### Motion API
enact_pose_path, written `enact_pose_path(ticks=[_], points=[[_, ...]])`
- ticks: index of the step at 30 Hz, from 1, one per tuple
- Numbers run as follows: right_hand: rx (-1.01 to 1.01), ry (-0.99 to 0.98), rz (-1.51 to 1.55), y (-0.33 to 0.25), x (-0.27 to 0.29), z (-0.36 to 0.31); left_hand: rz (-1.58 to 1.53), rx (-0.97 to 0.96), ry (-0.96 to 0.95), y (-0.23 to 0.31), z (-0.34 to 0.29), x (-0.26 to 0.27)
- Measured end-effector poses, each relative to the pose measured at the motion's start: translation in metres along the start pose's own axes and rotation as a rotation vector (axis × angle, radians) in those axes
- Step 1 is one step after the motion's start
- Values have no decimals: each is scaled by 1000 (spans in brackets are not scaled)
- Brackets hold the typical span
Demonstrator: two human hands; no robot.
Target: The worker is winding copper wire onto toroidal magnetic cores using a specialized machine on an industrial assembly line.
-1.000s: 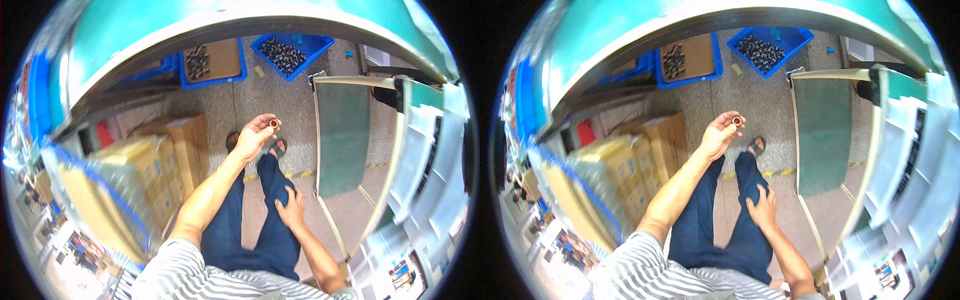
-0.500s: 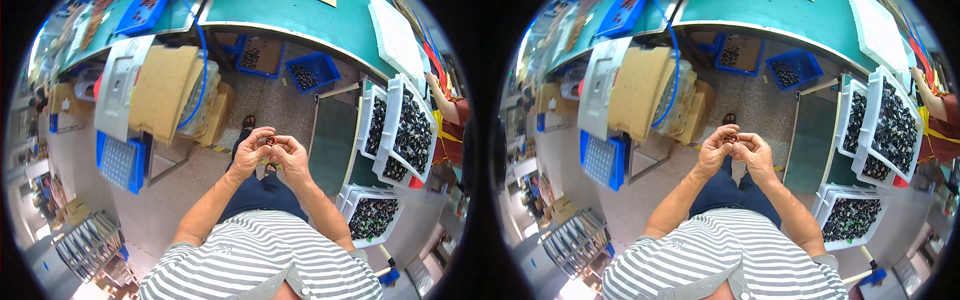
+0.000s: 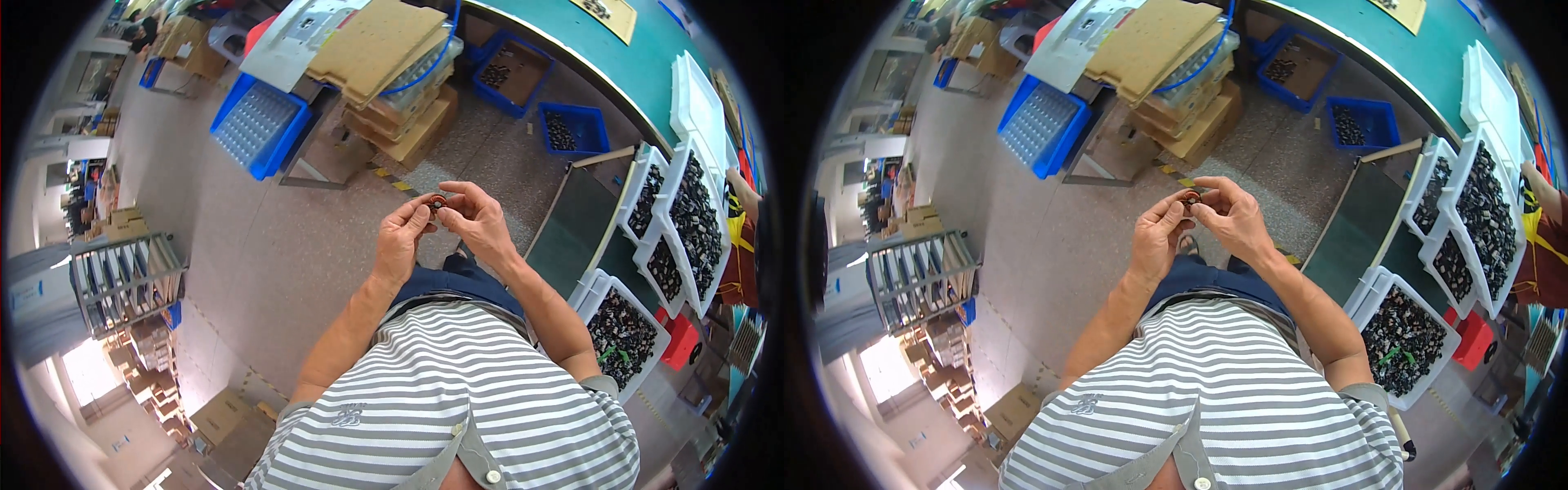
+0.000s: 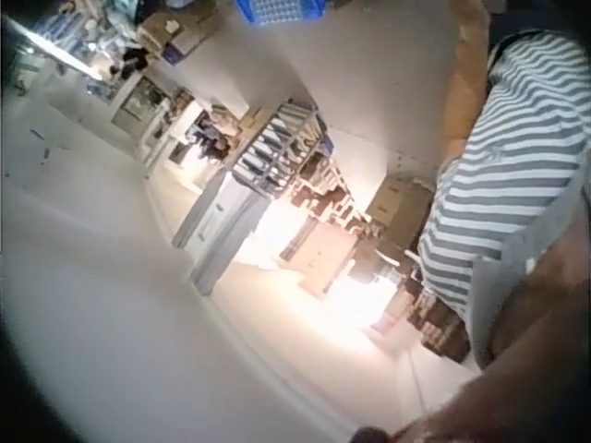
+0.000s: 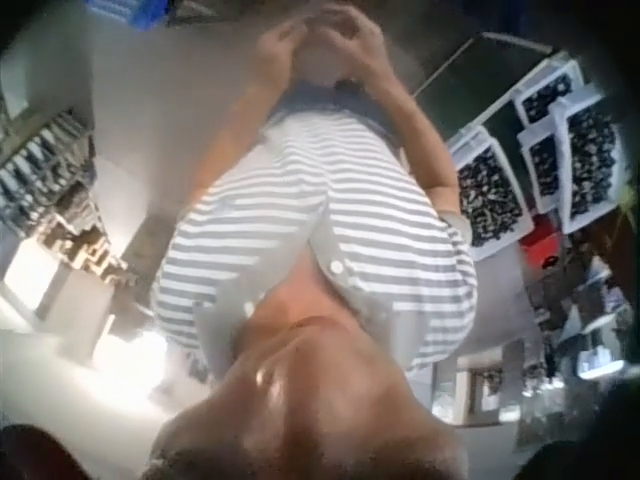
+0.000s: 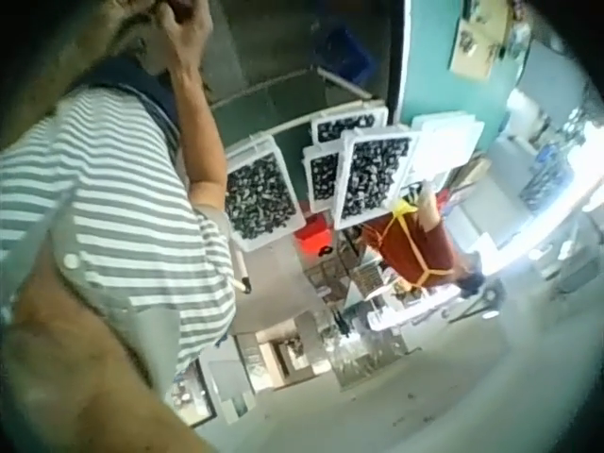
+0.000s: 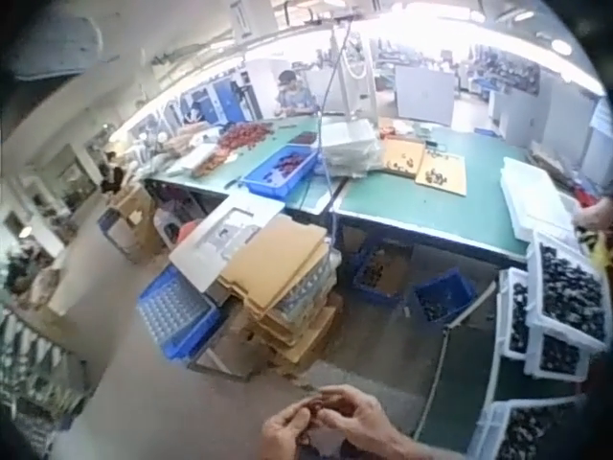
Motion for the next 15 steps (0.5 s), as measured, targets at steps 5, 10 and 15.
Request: enact_pose_path(ticks=[5,10,15], points=[[-16,-141,-56,10,-56,-3,-111,45,107,8,-37,51],[-38,-252,-114,23,-140,3,-144,96,176,30,-76,126],[-223,-358,68,39,-262,9,19,-94,254,56,-124,234]])
Point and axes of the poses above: each hand's wrist, its own z-axis towards the middle knuckle, its own x-axis out of the back of the hand, y = z × x, the point moved 1 cm from there along z, towards the middle knuckle, and after that the axes turned 4 degrees about -x, right-handed, at the moved point
